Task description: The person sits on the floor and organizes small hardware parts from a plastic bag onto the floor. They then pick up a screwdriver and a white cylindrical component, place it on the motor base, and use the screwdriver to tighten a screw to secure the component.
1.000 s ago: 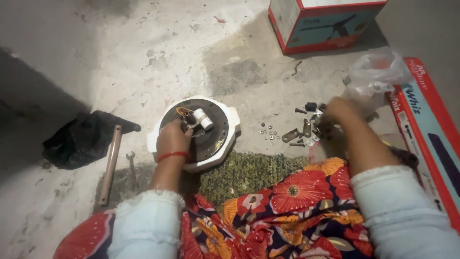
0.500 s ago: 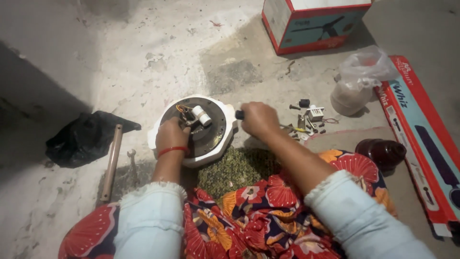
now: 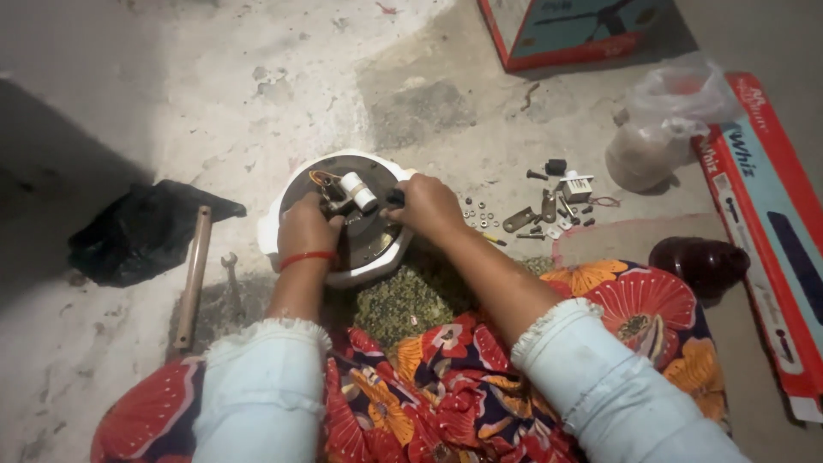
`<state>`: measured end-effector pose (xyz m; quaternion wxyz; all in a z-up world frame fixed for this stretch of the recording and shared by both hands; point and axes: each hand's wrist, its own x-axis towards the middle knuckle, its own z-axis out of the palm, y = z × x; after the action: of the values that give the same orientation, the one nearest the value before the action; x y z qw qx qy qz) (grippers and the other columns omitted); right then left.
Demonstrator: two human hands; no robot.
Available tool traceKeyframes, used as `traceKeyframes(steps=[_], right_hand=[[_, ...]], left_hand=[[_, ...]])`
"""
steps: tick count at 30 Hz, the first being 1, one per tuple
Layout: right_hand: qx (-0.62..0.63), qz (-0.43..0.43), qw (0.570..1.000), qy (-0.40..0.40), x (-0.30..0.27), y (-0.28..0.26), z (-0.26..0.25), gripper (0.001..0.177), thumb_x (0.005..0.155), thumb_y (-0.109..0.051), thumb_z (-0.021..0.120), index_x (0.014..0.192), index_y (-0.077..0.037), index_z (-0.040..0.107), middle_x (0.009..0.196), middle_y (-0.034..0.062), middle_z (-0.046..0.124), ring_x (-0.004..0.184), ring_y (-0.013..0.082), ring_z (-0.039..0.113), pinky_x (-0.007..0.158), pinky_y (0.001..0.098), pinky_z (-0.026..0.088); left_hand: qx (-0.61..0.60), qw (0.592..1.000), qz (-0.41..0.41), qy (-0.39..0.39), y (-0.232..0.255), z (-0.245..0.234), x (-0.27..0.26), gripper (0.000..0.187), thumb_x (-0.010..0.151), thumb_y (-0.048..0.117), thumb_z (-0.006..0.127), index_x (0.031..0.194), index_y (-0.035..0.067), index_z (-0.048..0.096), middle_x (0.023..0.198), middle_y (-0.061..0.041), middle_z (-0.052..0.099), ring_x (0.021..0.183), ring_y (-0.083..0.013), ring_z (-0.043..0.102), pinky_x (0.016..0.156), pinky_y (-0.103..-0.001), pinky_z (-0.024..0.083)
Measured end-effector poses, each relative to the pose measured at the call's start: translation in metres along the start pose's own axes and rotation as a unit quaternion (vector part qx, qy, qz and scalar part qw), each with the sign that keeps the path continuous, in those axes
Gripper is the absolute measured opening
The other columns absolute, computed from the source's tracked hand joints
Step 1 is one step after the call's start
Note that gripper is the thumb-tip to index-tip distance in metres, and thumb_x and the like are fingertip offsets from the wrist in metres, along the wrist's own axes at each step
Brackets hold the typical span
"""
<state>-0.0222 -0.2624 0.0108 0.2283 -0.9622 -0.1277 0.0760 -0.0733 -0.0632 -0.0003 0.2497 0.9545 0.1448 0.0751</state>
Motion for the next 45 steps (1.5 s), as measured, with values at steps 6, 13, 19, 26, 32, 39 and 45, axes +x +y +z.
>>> traceKeyframes(steps=[6, 13, 19, 26, 32, 39, 45], right_hand=[[0.010, -0.067, 0.998, -0.013, 0.009, 0.004, 0.018, 0.038, 0.073, -0.037, 0.088, 0.101, -0.013, 0.077, 0.099, 0.0122, 0.072, 0.094, 0.0317, 0.070, 0.080, 0.0443, 0.056], [0.027, -0.119, 0.992, 0.044, 0.013, 0.011, 0.033, 0.035, 0.075, -0.034, 0.086, 0.103, -0.015, 0.075, 0.107, 0.0088, 0.066, 0.101, 0.0311, 0.066, 0.083, 0.0440, 0.054], [0.055, -0.139, 0.986, 0.075, 0.008, 0.009, 0.032, 0.034, 0.075, -0.033, 0.086, 0.101, -0.015, 0.075, 0.109, 0.0067, 0.067, 0.100, 0.0297, 0.067, 0.083, 0.0422, 0.055], [0.055, -0.138, 0.983, 0.106, 0.004, 0.008, 0.033, 0.026, 0.080, -0.030, 0.085, 0.099, -0.014, 0.075, 0.104, 0.0082, 0.068, 0.096, 0.0318, 0.068, 0.082, 0.0427, 0.055], [0.063, -0.123, 0.985, 0.107, 0.008, 0.009, 0.027, 0.022, 0.078, -0.025, 0.084, 0.097, -0.015, 0.078, 0.103, 0.0117, 0.069, 0.096, 0.0336, 0.067, 0.082, 0.0441, 0.054], [0.076, -0.122, 0.986, 0.081, 0.004, 0.006, 0.029, 0.025, 0.075, -0.024, 0.086, 0.097, -0.015, 0.078, 0.102, 0.0108, 0.069, 0.094, 0.0331, 0.068, 0.081, 0.0441, 0.055], [0.063, -0.091, 0.991, 0.075, 0.005, 0.004, 0.030, 0.025, 0.075, -0.026, 0.087, 0.097, -0.016, 0.079, 0.103, 0.0101, 0.068, 0.094, 0.0328, 0.068, 0.081, 0.0442, 0.055]], left_hand=[[-0.002, 1.000, -0.017, -0.014, 0.005, -0.004, -0.001, 0.037, 0.079, 0.024, 0.084, 0.109, 0.007, 0.071, 0.106, -0.018, 0.074, 0.102, -0.0410, 0.067, 0.086, -0.050, 0.054], [-0.017, 0.999, -0.029, -0.006, 0.010, -0.007, -0.003, 0.035, 0.079, 0.023, 0.083, 0.108, 0.007, 0.071, 0.105, -0.017, 0.074, 0.099, -0.0397, 0.069, 0.084, -0.049, 0.054], [-0.044, 0.999, -0.011, 0.013, 0.008, -0.003, -0.002, 0.037, 0.080, 0.022, 0.083, 0.113, 0.009, 0.072, 0.108, -0.015, 0.074, 0.099, -0.0374, 0.070, 0.085, -0.047, 0.055], [-0.055, 0.998, 0.000, 0.021, 0.006, -0.001, -0.001, 0.039, 0.081, 0.020, 0.082, 0.118, 0.012, 0.072, 0.108, -0.016, 0.074, 0.101, -0.0381, 0.069, 0.086, -0.047, 0.054], [-0.050, 0.998, -0.029, 0.005, 0.007, -0.003, -0.001, 0.042, 0.079, 0.018, 0.083, 0.119, 0.012, 0.072, 0.110, -0.016, 0.073, 0.104, -0.0384, 0.068, 0.089, -0.047, 0.054], [-0.040, 0.999, -0.016, 0.028, 0.002, 0.000, 0.000, 0.050, 0.074, 0.014, 0.084, 0.122, 0.010, 0.070, 0.112, -0.017, 0.072, 0.106, -0.0390, 0.067, 0.090, -0.047, 0.054], [-0.029, 0.999, -0.034, 0.009, 0.003, 0.001, 0.001, 0.048, 0.077, 0.015, 0.083, 0.122, 0.011, 0.070, 0.113, -0.016, 0.073, 0.107, -0.0390, 0.067, 0.090, -0.047, 0.054]])
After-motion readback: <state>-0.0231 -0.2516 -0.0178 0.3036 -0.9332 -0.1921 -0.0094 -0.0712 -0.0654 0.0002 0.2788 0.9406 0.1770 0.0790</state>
